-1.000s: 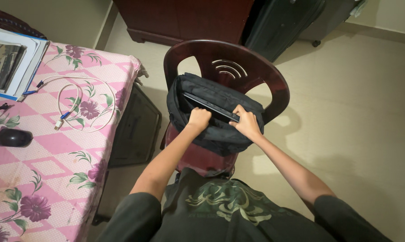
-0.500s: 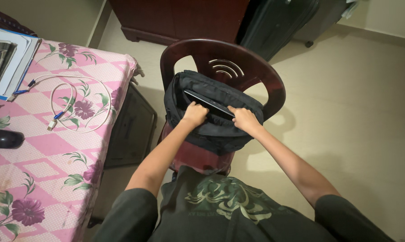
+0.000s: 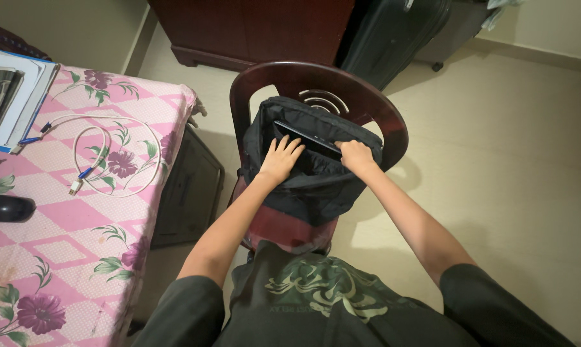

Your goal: The person places a black TUF GAMING bag on a chair, opens it, and removes a power adapter. They plug the adapter into a wall socket, then place the adapter and a laptop into the bag. Finally, they coil the adapter cable on the table.

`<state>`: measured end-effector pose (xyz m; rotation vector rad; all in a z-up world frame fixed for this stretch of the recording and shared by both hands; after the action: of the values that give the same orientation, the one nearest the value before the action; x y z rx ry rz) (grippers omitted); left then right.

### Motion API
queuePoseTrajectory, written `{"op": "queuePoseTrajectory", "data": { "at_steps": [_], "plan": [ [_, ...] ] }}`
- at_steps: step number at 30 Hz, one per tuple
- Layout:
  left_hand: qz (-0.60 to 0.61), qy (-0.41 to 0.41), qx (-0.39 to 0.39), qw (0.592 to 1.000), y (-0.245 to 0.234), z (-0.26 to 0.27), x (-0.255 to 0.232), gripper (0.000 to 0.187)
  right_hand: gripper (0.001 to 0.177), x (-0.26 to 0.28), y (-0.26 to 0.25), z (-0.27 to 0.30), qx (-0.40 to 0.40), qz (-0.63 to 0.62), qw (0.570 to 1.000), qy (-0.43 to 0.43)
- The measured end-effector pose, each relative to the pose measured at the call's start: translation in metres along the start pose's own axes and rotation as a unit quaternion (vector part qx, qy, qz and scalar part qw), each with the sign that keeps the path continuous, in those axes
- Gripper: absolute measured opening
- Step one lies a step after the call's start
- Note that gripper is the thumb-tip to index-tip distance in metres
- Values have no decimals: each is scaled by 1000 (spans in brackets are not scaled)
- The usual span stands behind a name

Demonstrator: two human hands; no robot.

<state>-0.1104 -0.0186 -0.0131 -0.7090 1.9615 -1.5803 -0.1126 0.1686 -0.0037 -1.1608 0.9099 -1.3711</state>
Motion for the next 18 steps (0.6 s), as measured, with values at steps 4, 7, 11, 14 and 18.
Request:
{"op": "queuePoseTrajectory", "data": {
  "at_steps": [4, 7, 11, 14, 18],
  "plan": [
    [-10, -32, 109, 993, 16, 8, 12, 55, 44, 10, -8, 9, 11, 23, 1000, 15],
    [6, -14, 145, 989, 43, 19, 7, 44, 26, 35, -26, 34, -69, 72, 994, -37],
    [29, -20, 326, 945, 116, 39, 3, 45, 18, 53, -22, 43, -33, -14, 998, -53],
    [21, -41, 432, 901, 158, 51, 8, 42, 26, 63, 14, 29, 97, -103, 988, -60],
    [31, -65, 509, 858, 190, 64, 12, 40, 37, 75, 76, 8, 236, -113, 960, -98]
  ]
}}
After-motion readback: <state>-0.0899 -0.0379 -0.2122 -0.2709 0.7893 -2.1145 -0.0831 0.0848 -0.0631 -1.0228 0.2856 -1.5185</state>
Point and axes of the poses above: each hand's wrist, its own z-axis away from the middle knuckle, its own y-axis out of the palm, x = y × z, the point moved 10 cm from there along -z, towards the middle knuckle, and after that the axes turned 5 degrees about x, right-handed, at the moved point
